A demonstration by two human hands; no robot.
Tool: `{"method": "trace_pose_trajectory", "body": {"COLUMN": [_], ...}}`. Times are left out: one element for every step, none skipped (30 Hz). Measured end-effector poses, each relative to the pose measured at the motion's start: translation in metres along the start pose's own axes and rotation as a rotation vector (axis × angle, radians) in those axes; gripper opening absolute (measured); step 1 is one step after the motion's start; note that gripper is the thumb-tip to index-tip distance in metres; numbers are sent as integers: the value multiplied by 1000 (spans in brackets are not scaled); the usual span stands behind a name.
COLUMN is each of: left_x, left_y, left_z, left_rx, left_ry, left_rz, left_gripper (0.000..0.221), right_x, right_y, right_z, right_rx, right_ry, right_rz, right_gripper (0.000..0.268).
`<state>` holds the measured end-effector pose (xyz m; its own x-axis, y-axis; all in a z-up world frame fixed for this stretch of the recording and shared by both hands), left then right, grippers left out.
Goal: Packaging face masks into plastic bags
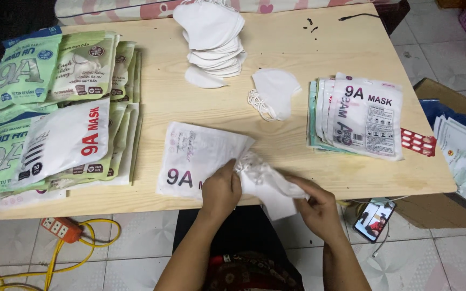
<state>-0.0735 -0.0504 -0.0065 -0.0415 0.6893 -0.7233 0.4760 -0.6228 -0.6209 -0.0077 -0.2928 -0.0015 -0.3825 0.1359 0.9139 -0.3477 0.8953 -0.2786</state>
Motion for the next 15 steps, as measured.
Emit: {"method": "trace_pose_trajectory", "body": {"left_x": [8,15,22,20,15,10,8,5,2,3,9,14,16,15,14], "left_y": [6,12,19,17,15,13,13,12,10,8,9,10,8,4,1], "left_z": [3,6,9,10,12,13,14,15,16,13,9,8,8,7,7], "left_rx": [0,5,10,10,0,-11,-11,-39,-67,-68,-35,2,2,-34,-69], "left_ry": [0,17,34,33,88,143,143,168,192,193,131,66,63,101,139], "left_rz": [0,-91,-181,-181,-171,-160,-160,-150,-139,-140,-183,-226,-227,-207,-188], "left_gripper": [36,41,47,47,49,51,51,50,50,50,51,52,52,51,50], "right_x": [2,2,2,-14,-34,-55,-38,-16,6,5,2,-1,-9,-25,-41], "right_y": [-2,-1,0,7,4,1,5,9,12,12,15,18,15,12,11], "right_z": [2,4,7,12,17,23,22,19,16,18,19,23,24,26,28], "right_rx": [0,56,112,113,-31,-176,-176,-186,-196,-196,-146,-94,-92,-86,-80], "right_ry": [0,25,49,50,121,192,192,104,16,14,27,45,46,174,302], "right_rz": [0,0,0,0,-4,-7,-7,46,99,98,23,-52,-53,-131,-209], "right_gripper": [40,36,34,34,37,41,41,39,37,37,34,32,32,34,37]}}
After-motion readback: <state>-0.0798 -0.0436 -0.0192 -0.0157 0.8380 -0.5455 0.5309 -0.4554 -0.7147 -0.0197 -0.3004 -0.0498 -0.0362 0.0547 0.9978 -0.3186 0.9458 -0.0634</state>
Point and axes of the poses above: each hand's wrist, its own z-axis away from the middle knuckle, its own y-axis out of the palm, x = y × z, the point moved 6 cm from there along -z, towards the middle knuckle, and after that the axes turned 7 degrees about z, right-handed, at the moved point
